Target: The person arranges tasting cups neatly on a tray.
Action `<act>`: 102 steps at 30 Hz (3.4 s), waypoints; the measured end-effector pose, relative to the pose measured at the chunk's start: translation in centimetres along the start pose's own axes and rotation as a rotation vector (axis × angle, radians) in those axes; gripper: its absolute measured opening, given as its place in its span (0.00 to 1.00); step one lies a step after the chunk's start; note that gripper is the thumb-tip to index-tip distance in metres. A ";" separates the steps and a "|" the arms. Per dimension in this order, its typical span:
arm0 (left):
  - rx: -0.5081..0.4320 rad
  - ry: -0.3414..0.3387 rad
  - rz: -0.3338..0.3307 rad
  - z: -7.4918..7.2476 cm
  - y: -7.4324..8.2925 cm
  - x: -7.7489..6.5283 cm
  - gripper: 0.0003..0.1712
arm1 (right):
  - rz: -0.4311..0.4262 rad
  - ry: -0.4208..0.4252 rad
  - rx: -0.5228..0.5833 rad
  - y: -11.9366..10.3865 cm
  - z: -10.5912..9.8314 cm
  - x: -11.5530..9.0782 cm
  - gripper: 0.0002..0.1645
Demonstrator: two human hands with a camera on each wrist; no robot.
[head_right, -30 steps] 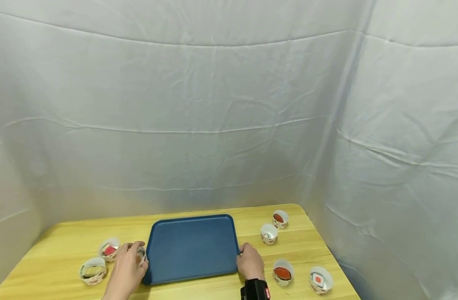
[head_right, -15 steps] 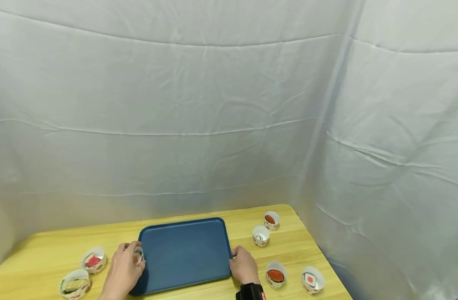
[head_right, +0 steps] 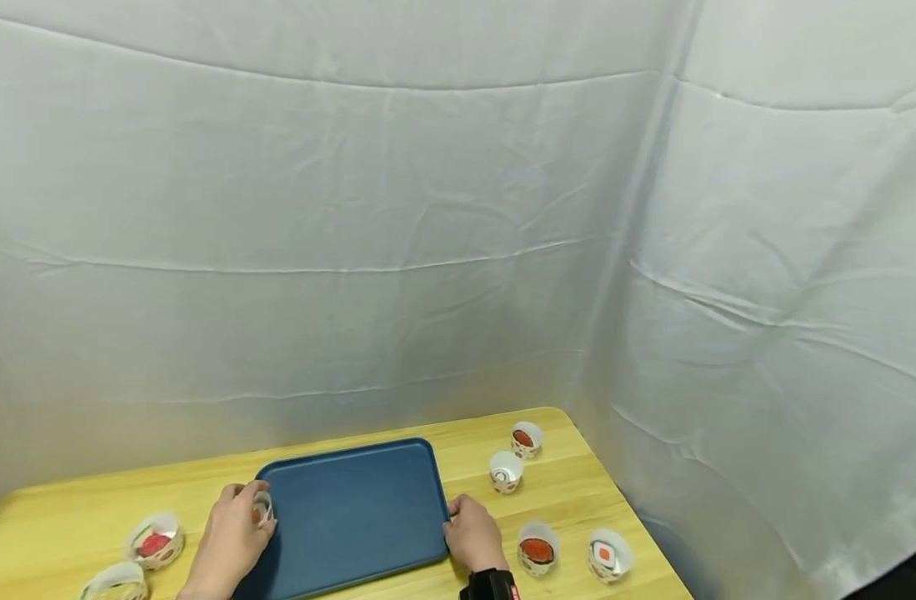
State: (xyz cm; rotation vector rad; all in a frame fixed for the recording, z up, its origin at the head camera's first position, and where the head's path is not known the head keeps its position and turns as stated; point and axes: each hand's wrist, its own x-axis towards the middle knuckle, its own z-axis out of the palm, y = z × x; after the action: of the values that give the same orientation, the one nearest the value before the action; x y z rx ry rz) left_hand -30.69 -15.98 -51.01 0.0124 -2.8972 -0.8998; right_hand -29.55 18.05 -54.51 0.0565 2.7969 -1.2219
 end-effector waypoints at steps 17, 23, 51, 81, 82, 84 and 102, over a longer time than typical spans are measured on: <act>-0.008 -0.004 -0.022 0.7 -1.2 -0.4 0.28 | 0.001 -0.027 -0.019 -0.3 1.1 -0.5 0.06; -0.026 0.045 0.069 0.8 -0.4 0.3 0.29 | -0.041 0.029 -0.011 -0.6 0.5 0.0 0.07; -0.022 0.041 0.092 0.7 -0.2 -0.2 0.38 | -0.008 0.000 -0.011 -0.6 -0.1 -0.1 0.08; 0.048 0.266 0.042 -3.6 -6.1 -6.0 0.38 | 0.031 -0.003 -0.031 -0.2 -0.3 -0.4 0.09; 0.040 0.260 0.035 -3.6 -6.4 -6.2 0.38 | 0.027 -0.003 -0.034 -0.1 -0.4 -0.3 0.09; 0.031 0.240 0.011 -3.7 -6.9 -6.4 0.39 | 0.038 -0.006 -0.029 0.0 -0.4 -0.3 0.08; 0.052 0.107 -0.200 -5.0 -9.0 -7.3 0.40 | 0.045 -0.011 -0.022 0.4 -0.7 -0.7 0.08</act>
State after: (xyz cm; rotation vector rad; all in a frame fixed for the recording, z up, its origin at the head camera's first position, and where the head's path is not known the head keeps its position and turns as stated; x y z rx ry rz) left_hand -23.13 -25.94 -52.70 0.3496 -2.8545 -0.8237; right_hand -28.90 18.81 -54.23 0.1104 2.7836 -1.1773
